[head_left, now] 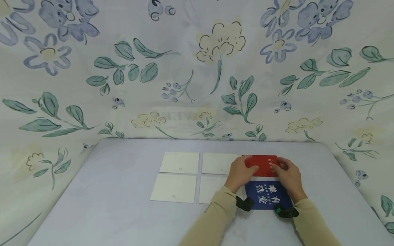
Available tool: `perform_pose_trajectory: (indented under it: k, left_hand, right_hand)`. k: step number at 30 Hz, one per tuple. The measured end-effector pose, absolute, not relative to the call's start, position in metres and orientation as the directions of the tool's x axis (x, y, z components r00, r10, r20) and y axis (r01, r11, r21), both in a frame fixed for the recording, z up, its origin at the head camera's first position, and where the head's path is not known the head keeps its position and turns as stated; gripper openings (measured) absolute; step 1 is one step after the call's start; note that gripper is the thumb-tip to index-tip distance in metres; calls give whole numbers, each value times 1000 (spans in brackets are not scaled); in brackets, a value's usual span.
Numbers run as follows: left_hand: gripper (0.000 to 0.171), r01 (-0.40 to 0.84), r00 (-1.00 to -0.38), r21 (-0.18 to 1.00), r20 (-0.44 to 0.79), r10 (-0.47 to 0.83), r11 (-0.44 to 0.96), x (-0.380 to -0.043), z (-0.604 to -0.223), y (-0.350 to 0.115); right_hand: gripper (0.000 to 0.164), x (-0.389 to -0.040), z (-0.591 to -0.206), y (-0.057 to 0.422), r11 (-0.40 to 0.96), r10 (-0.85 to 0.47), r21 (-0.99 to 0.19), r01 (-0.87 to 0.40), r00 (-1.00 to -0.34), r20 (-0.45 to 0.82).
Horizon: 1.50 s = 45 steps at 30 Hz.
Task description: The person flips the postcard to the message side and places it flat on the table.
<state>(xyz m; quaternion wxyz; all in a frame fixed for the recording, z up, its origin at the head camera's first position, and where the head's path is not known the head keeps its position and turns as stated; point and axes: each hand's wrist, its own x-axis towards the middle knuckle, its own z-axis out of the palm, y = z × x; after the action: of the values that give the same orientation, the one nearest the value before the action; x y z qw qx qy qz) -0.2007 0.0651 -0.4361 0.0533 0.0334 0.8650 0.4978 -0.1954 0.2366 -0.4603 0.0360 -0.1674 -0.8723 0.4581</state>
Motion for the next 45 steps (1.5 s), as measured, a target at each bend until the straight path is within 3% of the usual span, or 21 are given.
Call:
perform_pose_trajectory:
  k: [11, 20, 45]
  left_hand:
    - [40, 61, -998, 903, 54, 29, 426, -203, -441, 65]
    - [45, 63, -997, 933, 76, -24, 354, -205, -443, 64]
    - [51, 69, -996, 931, 88, -36, 357, -204, -443, 66]
  right_hand:
    - [41, -195, -468, 240, 465, 408, -867, 177, -912, 33]
    - [41, -197, -469, 241, 436, 427, -881, 185, -904, 22]
    - [39, -198, -470, 242, 433, 447, -881, 191, -894, 26]
